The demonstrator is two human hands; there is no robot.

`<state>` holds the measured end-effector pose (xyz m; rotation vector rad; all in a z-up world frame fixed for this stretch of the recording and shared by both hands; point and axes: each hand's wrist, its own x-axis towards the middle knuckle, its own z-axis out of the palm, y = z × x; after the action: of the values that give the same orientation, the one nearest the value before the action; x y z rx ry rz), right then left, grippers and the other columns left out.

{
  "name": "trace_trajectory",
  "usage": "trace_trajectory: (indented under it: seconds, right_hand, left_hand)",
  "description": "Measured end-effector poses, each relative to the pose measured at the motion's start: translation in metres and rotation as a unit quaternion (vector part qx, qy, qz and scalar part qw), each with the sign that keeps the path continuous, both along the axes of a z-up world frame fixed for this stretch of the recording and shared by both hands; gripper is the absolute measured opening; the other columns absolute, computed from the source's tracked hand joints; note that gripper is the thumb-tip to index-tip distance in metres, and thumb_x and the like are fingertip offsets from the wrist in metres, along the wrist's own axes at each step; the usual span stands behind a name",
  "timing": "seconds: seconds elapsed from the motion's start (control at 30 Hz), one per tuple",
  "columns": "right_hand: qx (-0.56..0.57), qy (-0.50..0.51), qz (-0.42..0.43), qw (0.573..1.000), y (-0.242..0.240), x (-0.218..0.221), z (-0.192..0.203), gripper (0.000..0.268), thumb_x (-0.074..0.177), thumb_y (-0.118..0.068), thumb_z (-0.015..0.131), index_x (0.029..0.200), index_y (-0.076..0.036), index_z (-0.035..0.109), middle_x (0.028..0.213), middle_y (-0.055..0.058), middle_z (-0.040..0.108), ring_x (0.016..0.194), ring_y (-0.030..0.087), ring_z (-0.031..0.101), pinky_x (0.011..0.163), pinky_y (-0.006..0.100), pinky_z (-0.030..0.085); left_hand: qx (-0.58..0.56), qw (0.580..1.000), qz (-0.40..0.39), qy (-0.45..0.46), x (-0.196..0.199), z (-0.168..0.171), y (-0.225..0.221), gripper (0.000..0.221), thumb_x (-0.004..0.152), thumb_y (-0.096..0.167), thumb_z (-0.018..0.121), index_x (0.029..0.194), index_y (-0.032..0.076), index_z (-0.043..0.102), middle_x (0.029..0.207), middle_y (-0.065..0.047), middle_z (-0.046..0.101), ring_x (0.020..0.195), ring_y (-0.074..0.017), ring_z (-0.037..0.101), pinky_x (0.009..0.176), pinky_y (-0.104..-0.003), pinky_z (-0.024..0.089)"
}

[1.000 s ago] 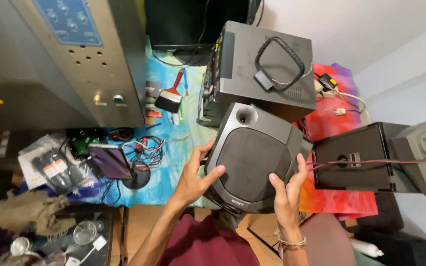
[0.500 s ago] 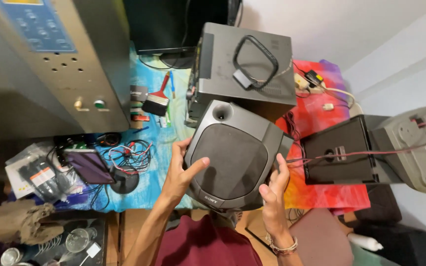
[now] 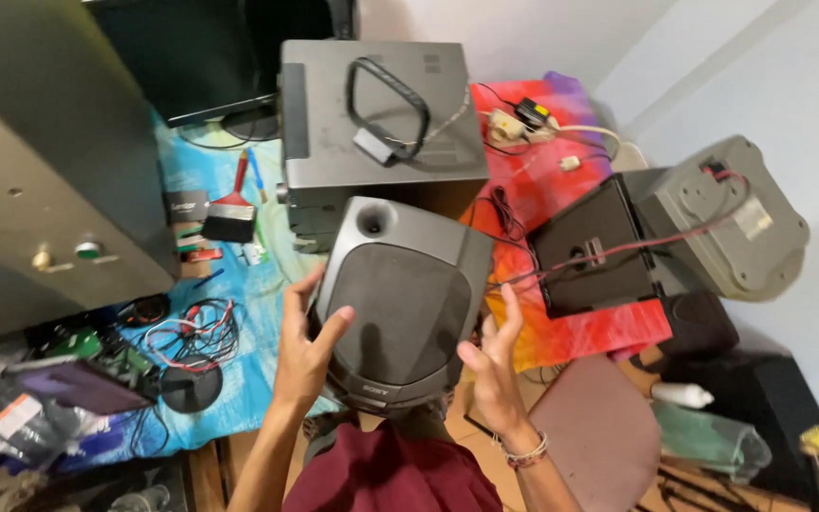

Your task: Inspecting the exterior of speakers and connecting audio wires to the terminals.

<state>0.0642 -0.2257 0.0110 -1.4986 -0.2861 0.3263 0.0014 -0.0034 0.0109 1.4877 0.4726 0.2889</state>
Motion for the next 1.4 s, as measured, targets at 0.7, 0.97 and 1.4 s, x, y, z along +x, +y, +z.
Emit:
trace_trajectory:
  seconds: [0.7,0.97,1.4]
  right_hand:
    - [-0.015,-0.115,-0.503,0.857,-0.305,0.172,-0.02,0.018,0.094,-0.004,0.049,0.106,-0.009,0.062,0.131,0.01,0.065,0.115,0.017,0.059,0.095,0.028,0.048]
    - [-0.248,0.208,-0.3,0.897,-0.32,0.252,0.034,0.072,0.092,-0.048,0.058,0.154,-0.017,0.04,0.157,0.027,0.04,0.143,0.045,0.041,0.103,0.053,0.052]
    - [0.216,0.062,-0.227,0.948,-0.374,0.333,-0.028,0.065,0.091,-0.052,0.038,0.153,-0.032,0.041,0.155,0.007,0.047,0.137,0.025,0.045,0.114,0.044,0.035]
  left_hand:
    - [0.084,0.963,-0.205,-0.156,0.191,0.039,-0.239,0.009,0.086,0.007,0.063,0.078,0.003,0.06,0.109,-0.014,0.075,0.091,-0.0218,0.071,0.082,-0.03,0.054]
    - [0.214,0.921,-0.287,0.154,0.344,0.03,-0.282,0.066,0.102,0.061,0.04,0.14,0.009,0.057,0.13,-0.025,0.066,0.128,-0.0472,0.056,0.11,-0.059,0.038]
    - [0.068,0.962,-0.197,-0.178,0.349,0.091,-0.294,0.075,0.107,0.058,0.026,0.144,-0.006,0.037,0.159,-0.037,0.029,0.15,-0.0524,0.02,0.121,-0.059,0.015]
